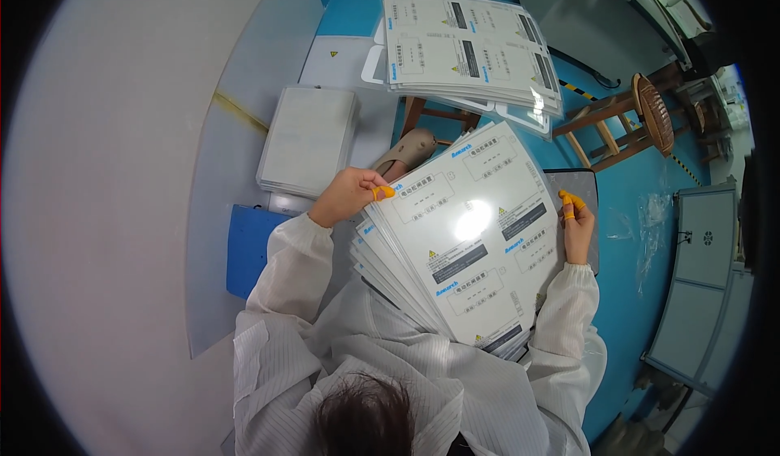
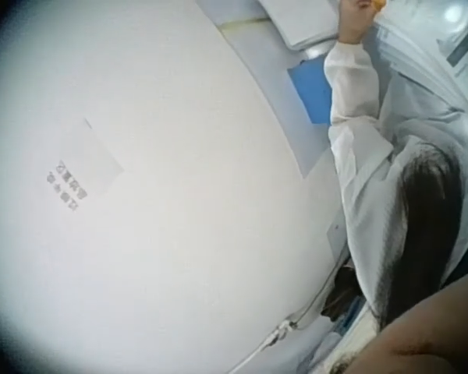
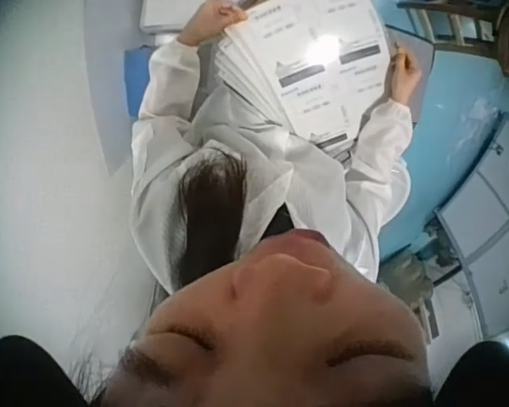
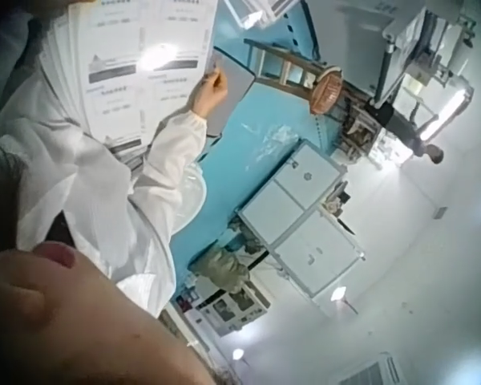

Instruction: Peel the protective plastic film off a stack of technical sheets and place them in a container.

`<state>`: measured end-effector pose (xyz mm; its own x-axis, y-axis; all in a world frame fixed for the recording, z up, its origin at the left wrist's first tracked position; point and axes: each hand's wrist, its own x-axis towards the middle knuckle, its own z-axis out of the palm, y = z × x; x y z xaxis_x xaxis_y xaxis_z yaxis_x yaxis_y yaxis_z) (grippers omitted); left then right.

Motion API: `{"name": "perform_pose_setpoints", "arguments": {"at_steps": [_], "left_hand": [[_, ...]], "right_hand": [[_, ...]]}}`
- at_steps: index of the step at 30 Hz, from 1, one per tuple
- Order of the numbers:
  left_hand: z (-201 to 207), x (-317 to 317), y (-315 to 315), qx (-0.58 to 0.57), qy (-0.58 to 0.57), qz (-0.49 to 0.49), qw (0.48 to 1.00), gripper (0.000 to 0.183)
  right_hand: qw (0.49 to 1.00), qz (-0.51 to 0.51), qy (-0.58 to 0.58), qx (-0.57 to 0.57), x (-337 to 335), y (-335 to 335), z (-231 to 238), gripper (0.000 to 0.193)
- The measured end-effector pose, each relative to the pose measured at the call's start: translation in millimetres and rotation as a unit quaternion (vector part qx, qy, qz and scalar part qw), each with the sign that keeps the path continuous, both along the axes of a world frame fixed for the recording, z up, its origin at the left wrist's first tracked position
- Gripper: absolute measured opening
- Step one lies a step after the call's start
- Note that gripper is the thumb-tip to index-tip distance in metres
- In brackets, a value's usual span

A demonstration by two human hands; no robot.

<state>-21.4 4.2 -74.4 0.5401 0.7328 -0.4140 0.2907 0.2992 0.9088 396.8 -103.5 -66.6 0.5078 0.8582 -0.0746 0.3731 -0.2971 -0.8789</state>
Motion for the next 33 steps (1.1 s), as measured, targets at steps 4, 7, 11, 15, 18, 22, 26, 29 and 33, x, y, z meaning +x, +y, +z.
{"name": "perform_pose_setpoints", "arguments": {"at_steps": [4,7,11,15,18,22,26,29,33], "left_hand": [[5,-8,1,-0.009,-0.096,-0.027,0.995,0.016],[-6,-9,1,-0.027,-0.082,-0.031,0.996,0.016],[-9,-5,1,-0.024,-0.034,-0.031,0.999,0.015],[-3,-1,2,0.030,0.050,-0.035,0.998,0.013],[6,-6,2,0.031,0.026,-0.049,0.998,0.016],[11,-11,2,-0.031,-0.080,-0.054,0.995,0.025],[-4,-8,-2,-0.022,-0.024,-0.031,0.999,0.026],[0,-8,-11,-0.002,-0.019,-0.053,0.998,0.013],[0,-2,-27,-0.032,0.009,-0.059,0.998,0.004]], "right_hand": [[0.999,-0.008,-0.027,-0.017,0,-2,3,0.027],[1.000,-0.029,-0.008,-0.007,2,-5,8,0.027],[0.993,-0.064,-0.052,0.083,-5,2,5,0.028],[0.985,-0.033,-0.079,0.148,-40,15,21,0.024],[0.985,0.015,-0.103,0.137,-82,23,34,0.018],[0.986,0.122,-0.075,0.082,-112,23,29,0.019],[0.987,0.129,-0.058,0.073,-115,21,22,0.020],[0.990,0.104,-0.026,0.087,-107,17,11,0.021],[0.993,0.081,-0.026,0.077,-105,16,9,0.022]]}}
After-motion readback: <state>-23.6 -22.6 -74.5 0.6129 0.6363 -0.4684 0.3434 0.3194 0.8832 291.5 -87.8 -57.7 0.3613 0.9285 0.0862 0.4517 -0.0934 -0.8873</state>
